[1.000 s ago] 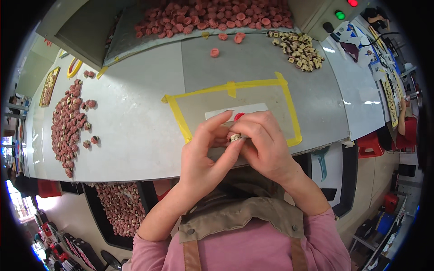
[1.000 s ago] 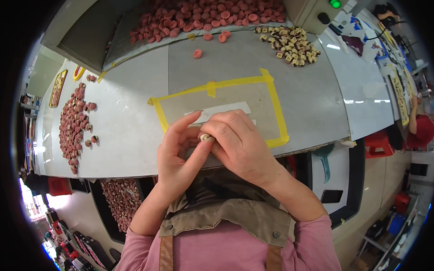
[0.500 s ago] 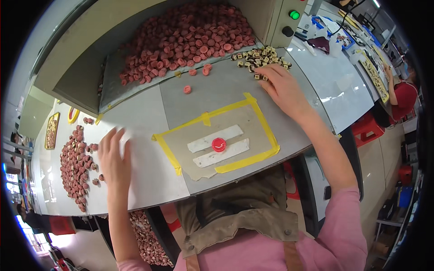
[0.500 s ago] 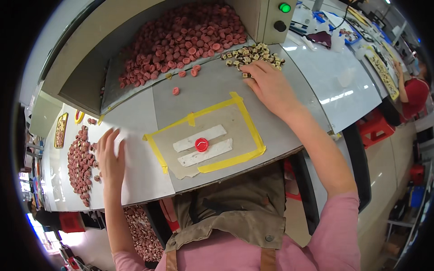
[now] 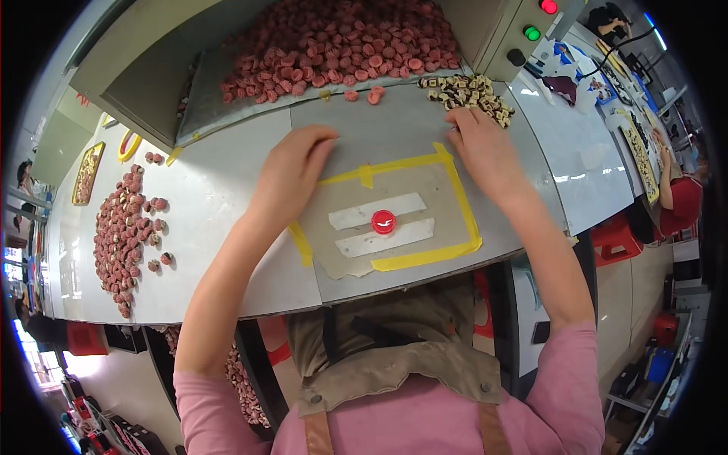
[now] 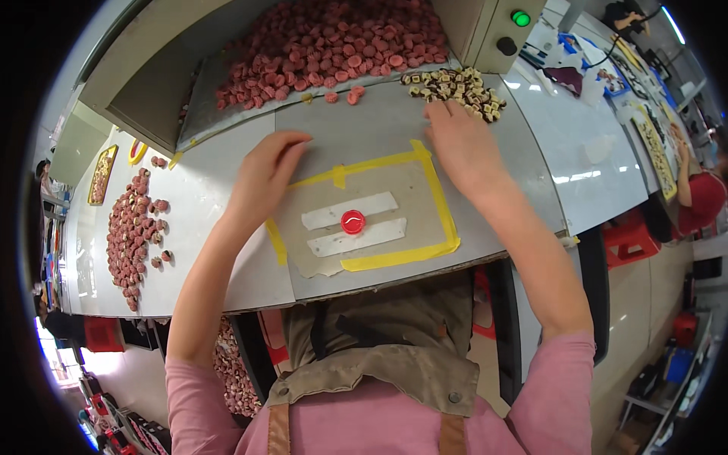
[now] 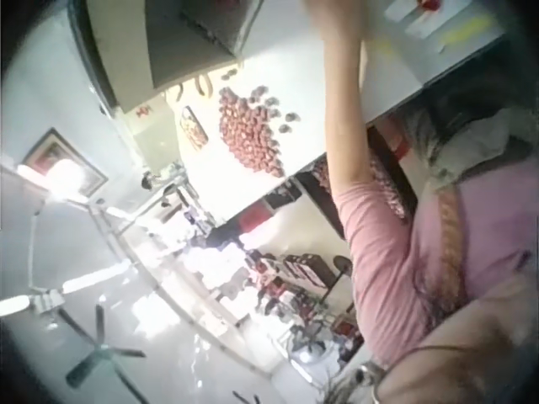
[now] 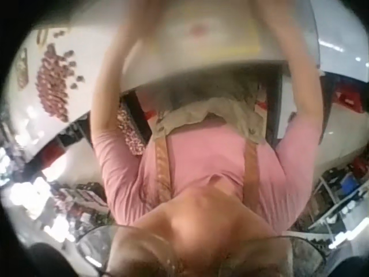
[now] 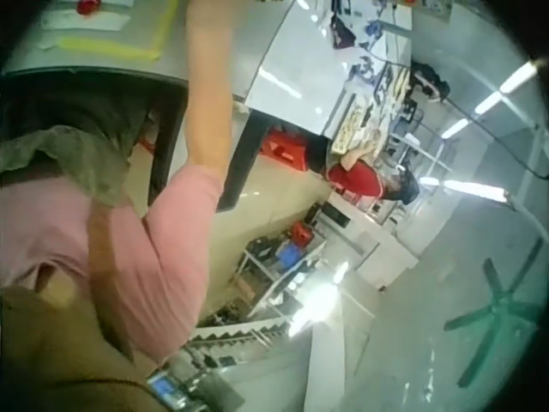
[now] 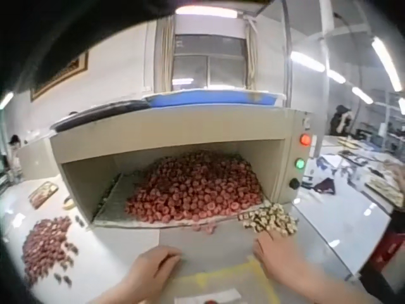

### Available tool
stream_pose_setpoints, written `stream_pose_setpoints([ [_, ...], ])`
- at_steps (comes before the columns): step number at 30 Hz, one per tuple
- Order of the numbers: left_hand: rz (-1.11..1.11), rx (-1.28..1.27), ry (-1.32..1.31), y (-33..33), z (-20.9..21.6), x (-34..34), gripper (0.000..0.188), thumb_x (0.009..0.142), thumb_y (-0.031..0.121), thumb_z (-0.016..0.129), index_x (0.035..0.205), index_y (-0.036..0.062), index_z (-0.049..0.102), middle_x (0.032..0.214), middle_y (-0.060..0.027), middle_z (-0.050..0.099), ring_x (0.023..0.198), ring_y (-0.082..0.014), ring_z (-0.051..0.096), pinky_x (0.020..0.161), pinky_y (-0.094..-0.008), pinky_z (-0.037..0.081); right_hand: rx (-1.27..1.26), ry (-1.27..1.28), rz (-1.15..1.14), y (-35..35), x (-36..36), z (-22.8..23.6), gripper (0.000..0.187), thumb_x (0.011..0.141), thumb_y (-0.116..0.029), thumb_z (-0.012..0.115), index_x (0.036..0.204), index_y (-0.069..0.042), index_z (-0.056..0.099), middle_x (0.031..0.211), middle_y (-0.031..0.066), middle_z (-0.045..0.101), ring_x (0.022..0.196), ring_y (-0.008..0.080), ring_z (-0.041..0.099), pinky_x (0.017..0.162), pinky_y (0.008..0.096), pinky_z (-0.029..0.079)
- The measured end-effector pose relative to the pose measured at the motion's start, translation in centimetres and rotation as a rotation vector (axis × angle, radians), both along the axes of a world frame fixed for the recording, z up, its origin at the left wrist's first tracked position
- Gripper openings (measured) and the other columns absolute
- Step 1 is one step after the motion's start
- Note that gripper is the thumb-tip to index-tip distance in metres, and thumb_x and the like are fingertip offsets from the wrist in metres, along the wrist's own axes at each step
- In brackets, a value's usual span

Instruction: The person assembles small decorative items by picking up individual components, applying adhesive from a container to the pieces, and joining them together by hand before placing them onto the table.

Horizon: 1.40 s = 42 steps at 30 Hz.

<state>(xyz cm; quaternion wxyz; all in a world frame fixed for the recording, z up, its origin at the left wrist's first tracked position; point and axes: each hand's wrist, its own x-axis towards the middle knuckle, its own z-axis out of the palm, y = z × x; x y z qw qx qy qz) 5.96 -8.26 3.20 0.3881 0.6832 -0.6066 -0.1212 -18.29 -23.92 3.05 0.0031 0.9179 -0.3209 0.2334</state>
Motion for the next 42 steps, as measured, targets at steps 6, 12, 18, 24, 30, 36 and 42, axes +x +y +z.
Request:
stream_pose_setpoints([
  [6,0.192,0.11,1.1,7.3,1.0,-3.0,0.023,0.097,0.017,0.056,0.111,-0.0009,0.059,0.1,-0.0016,0.062,0.089,-0.0069,0.057,0.08,-0.0227,0.046,0.431,-0.005,0.193,4.9,-1.3,1.2,0.012,0.085,-0.005,0.063,0.095,0.0,0.06,0.088,0.0119,0.058,0.084,0.0303,0.06,0.073,0.0377,0.049],
  [12,0.059,0.094,1.222,8.6,0.2,-6.5,0.027,0.093,0.011,0.061,0.117,0.0005,0.056,0.105,-0.0053,0.062,0.082,-0.0119,0.062,0.077,-0.0256,0.05,0.448,-0.013,0.325,6.7,-0.1,0.7,0.014,0.085,-0.004,0.063,0.099,-0.001,0.063,0.095,0.0119,0.056,0.088,0.0287,0.059,0.076,0.0359,0.049],
  [18,-0.008,0.052,1.357,8.4,-1.5,-6.8,0.03,0.099,0.014,0.054,0.125,0.0003,0.054,0.123,-0.0122,0.06,0.096,-0.0119,0.061,0.085,-0.0252,0.049,0.406,-0.037,0.297,6.9,0.9,0.1,0.019,0.086,-0.003,0.062,0.104,-0.002,0.064,0.097,0.0123,0.058,0.088,0.0289,0.059,0.076,0.0356,0.049],
  [24,-0.02,0.021,1.459,8.9,-1.9,-6.3,0.035,0.099,0.019,0.055,0.129,0.0018,0.053,0.12,-0.0075,0.06,0.104,-0.0137,0.06,0.092,-0.0283,0.047,0.393,-0.035,0.321,6.9,1.3,-0.1,0.018,0.085,-0.003,0.062,0.104,-0.002,0.063,0.097,0.0123,0.059,0.088,0.0284,0.06,0.076,0.0355,0.049],
  [30,-0.018,-0.013,1.496,9.2,-2.1,-6.2,0.033,0.098,0.012,0.054,0.13,0.0009,0.051,0.117,-0.0067,0.059,0.099,-0.0119,0.06,0.088,-0.0255,0.048,0.439,-0.038,0.322,8.2,1.9,0.6,0.018,0.086,-0.001,0.06,0.104,-0.002,0.063,0.099,0.0121,0.059,0.088,0.028,0.06,0.076,0.0353,0.049],
  [36,-0.039,-0.037,1.5,9.6,-2.7,-6.0,0.034,0.098,0.012,0.055,0.13,0.0015,0.051,0.117,-0.0065,0.06,0.099,-0.0118,0.06,0.088,-0.0259,0.048,0.501,-0.069,0.438,11.6,2.8,1.1,0.021,0.085,0.0,0.062,0.105,-0.003,0.064,0.097,0.0111,0.058,0.086,0.0268,0.06,0.074,0.0346,0.05],
  [42,-0.03,-0.048,1.495,9.7,-2.5,-6.2,0.034,0.098,0.012,0.055,0.13,0.0015,0.051,0.116,-0.0069,0.06,0.098,-0.0121,0.06,0.088,-0.0259,0.049,0.282,-0.01,0.424,12.1,3.6,-0.3,0.022,0.079,-0.002,0.063,0.101,-0.002,0.066,0.092,0.0087,0.057,0.086,0.0253,0.059,0.074,0.0351,0.049],
])
